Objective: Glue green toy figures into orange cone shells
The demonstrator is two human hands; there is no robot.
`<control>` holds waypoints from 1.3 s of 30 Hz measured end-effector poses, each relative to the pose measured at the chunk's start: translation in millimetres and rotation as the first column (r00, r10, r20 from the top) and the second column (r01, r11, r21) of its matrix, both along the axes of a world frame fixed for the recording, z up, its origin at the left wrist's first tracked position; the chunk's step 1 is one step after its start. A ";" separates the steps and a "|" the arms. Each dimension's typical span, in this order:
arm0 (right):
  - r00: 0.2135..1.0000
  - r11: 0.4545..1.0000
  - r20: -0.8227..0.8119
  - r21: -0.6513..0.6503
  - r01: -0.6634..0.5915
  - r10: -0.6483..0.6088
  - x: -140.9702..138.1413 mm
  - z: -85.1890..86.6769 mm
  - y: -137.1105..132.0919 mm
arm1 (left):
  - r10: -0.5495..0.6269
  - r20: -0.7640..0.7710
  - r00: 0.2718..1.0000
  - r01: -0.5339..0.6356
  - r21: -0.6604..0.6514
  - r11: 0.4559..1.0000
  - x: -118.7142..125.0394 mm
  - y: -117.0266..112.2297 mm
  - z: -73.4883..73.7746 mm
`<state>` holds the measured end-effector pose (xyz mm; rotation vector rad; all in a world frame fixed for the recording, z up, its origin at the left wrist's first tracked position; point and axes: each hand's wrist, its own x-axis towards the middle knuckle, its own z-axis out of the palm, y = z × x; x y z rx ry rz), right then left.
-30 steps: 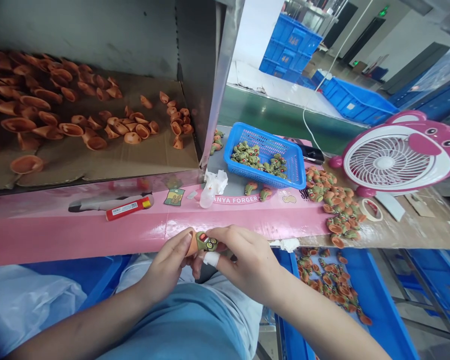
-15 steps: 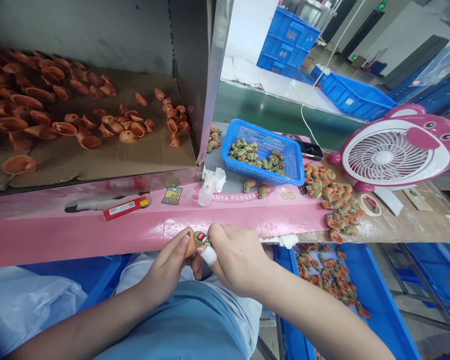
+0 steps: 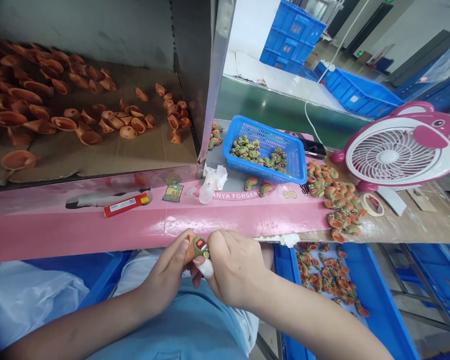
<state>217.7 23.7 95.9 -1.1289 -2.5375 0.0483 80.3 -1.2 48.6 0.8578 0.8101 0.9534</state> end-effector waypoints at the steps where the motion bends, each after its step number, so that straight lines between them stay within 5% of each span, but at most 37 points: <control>1: 1.000 1.000 0.004 0.007 -0.007 0.007 0.4 0.3 0.9 | 0.006 0.002 1.000 -0.006 0.001 1.000 0.3 0.8 0.0; 14: 1.000 0.992 0.016 0.129 0.005 -0.008 -2.4 -7.3 -8.8 | 0.040 -0.065 0.997 -0.041 -0.016 0.999 1.4 -1.9 9.2; 39: 0.996 0.994 -0.087 0.113 0.006 0.004 -1.4 -9.8 -16.9 | 0.032 -0.072 0.997 -0.024 0.101 0.995 5.2 -5.1 12.3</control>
